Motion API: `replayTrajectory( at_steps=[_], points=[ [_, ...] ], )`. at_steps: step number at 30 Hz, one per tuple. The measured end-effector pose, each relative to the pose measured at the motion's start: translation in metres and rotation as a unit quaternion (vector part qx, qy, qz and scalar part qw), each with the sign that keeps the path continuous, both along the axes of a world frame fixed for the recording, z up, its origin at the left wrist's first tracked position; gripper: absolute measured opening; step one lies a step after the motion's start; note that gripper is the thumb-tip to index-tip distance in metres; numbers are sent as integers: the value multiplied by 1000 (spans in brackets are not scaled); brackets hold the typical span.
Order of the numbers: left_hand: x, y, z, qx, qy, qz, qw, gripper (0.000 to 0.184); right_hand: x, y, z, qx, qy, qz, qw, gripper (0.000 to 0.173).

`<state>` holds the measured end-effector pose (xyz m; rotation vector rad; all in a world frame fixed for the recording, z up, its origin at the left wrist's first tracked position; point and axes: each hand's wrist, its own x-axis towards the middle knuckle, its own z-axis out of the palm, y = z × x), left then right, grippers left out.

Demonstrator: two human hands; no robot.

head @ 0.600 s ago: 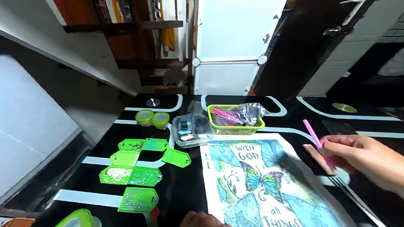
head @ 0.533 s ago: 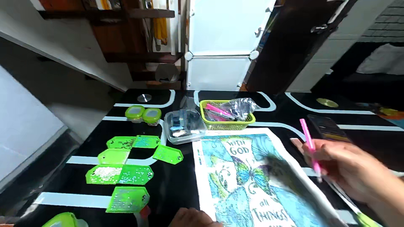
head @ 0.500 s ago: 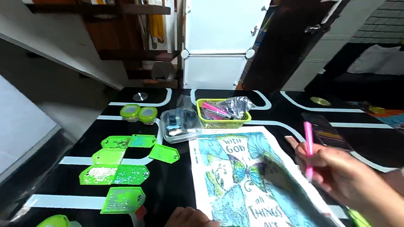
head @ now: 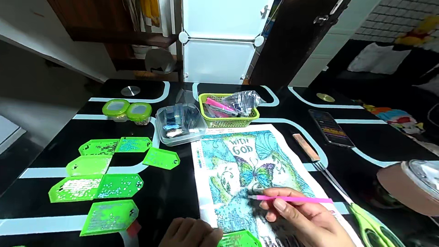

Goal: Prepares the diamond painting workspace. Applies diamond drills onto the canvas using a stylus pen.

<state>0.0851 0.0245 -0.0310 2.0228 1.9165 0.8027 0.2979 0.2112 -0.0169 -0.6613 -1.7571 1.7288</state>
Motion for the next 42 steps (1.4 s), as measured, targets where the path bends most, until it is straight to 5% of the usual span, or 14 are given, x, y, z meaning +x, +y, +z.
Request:
replayTrajectory(
  at_steps=[8, 18, 33, 36, 39, 42],
  points=[
    [2, -1, 0, -4, 4, 4, 1000, 54, -27, -24, -4, 104, 12, 47, 993, 12],
    [2, 0, -2, -6, -19, 0, 1000, 41, -25, -26, -12, 278, -60, 96, 954, 34],
    [1, 1, -3, 1, -8, -2, 1000, 41, -26, -27, -14, 309, -64, 93, 944, 34],
    [0, 1, -2, 4, -10, -6, 1000, 41, -26, -26, -15, 231, -40, 70, 970, 31],
    [-1, -2, 1, 1, -35, -19, 999, 41, -31, -23, -10, 46, 4, 31, 998, 24],
    [-1, -3, 2, -23, -68, -36, 997, 42, -40, -14, -12, -83, 30, 19, 996, 33]
  ],
)
